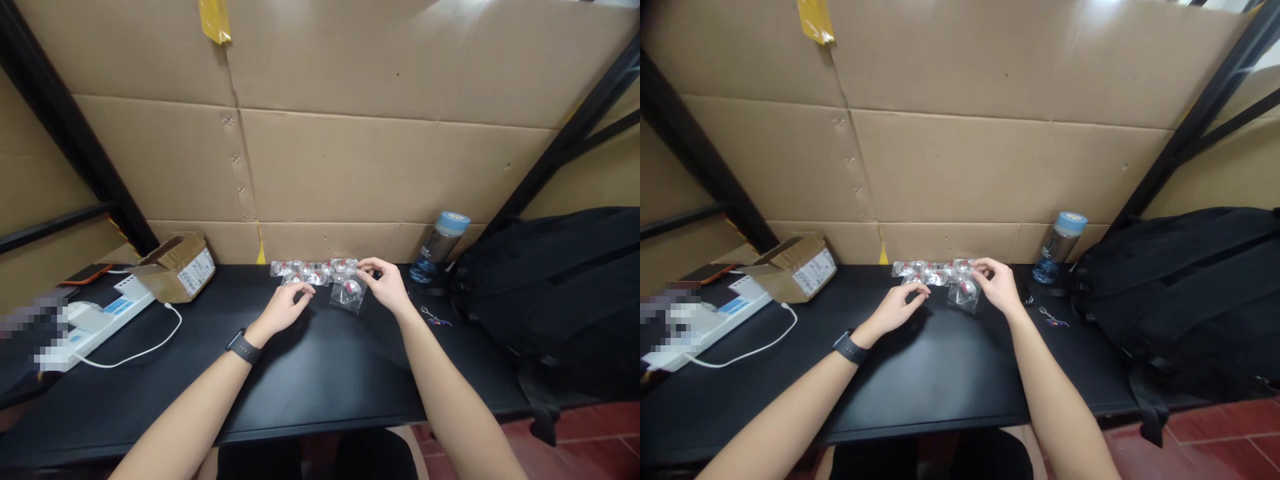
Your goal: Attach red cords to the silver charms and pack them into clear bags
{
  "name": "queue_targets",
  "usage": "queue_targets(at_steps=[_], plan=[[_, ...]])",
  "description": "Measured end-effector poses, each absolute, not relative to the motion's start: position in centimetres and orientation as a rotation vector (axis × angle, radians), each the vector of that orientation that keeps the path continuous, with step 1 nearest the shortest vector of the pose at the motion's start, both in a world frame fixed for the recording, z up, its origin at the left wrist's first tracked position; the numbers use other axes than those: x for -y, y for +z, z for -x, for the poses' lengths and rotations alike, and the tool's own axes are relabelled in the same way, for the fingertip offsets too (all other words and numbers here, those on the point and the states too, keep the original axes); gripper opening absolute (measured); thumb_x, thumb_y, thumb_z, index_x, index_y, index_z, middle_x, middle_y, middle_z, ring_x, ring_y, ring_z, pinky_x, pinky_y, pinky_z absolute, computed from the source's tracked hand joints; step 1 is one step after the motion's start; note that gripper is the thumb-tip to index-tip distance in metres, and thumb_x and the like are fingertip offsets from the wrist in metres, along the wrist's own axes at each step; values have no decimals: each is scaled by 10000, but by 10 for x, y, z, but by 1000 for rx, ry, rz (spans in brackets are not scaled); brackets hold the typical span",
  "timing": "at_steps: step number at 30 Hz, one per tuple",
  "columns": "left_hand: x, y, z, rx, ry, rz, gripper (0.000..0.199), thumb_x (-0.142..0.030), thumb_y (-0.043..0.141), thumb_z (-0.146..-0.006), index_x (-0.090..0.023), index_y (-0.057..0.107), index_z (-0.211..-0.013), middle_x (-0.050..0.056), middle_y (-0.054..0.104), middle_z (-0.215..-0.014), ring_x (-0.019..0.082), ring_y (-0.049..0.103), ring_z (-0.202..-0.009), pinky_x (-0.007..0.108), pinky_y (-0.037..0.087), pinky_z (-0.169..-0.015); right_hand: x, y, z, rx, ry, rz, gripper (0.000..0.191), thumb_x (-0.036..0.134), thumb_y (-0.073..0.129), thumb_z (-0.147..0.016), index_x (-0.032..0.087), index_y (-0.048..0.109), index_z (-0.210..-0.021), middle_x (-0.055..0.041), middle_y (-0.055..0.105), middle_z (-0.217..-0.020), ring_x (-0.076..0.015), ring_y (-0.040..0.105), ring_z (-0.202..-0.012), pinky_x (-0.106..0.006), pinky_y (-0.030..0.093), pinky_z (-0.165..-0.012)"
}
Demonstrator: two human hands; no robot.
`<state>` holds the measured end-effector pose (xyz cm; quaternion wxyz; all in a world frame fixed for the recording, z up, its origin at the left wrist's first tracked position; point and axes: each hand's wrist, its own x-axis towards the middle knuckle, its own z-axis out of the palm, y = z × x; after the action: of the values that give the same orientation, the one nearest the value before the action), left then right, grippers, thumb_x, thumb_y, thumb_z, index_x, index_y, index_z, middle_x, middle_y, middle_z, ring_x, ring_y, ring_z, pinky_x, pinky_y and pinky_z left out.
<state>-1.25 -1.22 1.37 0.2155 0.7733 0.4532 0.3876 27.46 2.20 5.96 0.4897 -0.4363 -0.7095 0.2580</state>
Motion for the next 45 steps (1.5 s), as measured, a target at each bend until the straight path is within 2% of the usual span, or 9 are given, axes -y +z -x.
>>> queue_targets(at_steps=[7,15,18,22,25,29,33,38,45], plan=[[13,15,11,-1233,1072,-2149,210,-350,546,-964,-237,706,-1039,40,751,-1069,214,700,-975,310,530,-863,-21,58,-271,1552,601,966,281,445,739,-825,193,705,-945,-87,728,-954,-224,656,-876,-369,510,-844],[13,16,7,-1033,1351,-1815,461,-458,567,-968,-247,470,-1366,114,568,-1441,235,553,-1327,388,417,-1130,-13,47,-241,1422,884,865,336,476,770,-794,220,630,-960,-74,690,-964,-225,651,-910,-358,533,-843],[14,18,7,-909,1263,-1643,483,-479,489,-1001,-229,416,-1408,133,684,-1270,232,649,-1192,388,484,-1042,-6,43,-229,1475,978,895,357,494,778,-782,218,633,-956,-63,684,-912,-214,647,-852,-333,532,-771],[14,25,13,-994,1094,-1684,518,-415,652,-897,-206,497,-1346,51,751,-896,204,714,-882,326,532,-854,-3,37,-219,1566,1013,946,337,491,748,-815,221,647,-991,-42,684,-854,-200,639,-777,-299,498,-666],[7,32,38,-1250,1086,-1850,461,-365,665,-859,-227,565,-1287,32,755,-855,210,713,-820,321,514,-813,-6,34,-222,1714,886,974,261,435,657,-897,212,662,-1033,-54,696,-921,-202,645,-830,-308,498,-717],[-2,34,94,-2051,920,-2024,391,-261,610,-867,-270,594,-1258,73,777,-951,319,694,-1023,504,404,-993,-8,35,-235,2209,611,1003,187,255,601,-906,221,695,-1064,-72,697,-1066,-235,620,-1016,-382,470,-932],[0,29,121,-2531,653,-1879,424,-268,556,-885,-184,572,-1300,211,692,-1201,423,597,-1156,580,391,-965,-5,33,-243,2677,553,980,495,155,716,-749,260,678,-1231,-88,649,-1277,-306,541,-1199,-452,412,-1042],[8,38,90,-2642,1020,-1928,639,-279,557,-882,-148,397,-1487,234,432,-1511,428,410,-1333,577,351,-1035,-3,27,-239,2715,494,1012,525,39,616,-780,276,674,-1245,-77,675,-1255,-285,547,-1190,-433,406,-1037],[5,30,52,-1606,1012,-2364,203,-269,524,-928,-267,719,-985,60,720,-1105,283,582,-1138,459,397,-1029,-9,24,-237,2439,599,1014,269,127,583,-898,222,735,-1099,-77,750,-1034,-214,681,-942,-349,496,-894]])
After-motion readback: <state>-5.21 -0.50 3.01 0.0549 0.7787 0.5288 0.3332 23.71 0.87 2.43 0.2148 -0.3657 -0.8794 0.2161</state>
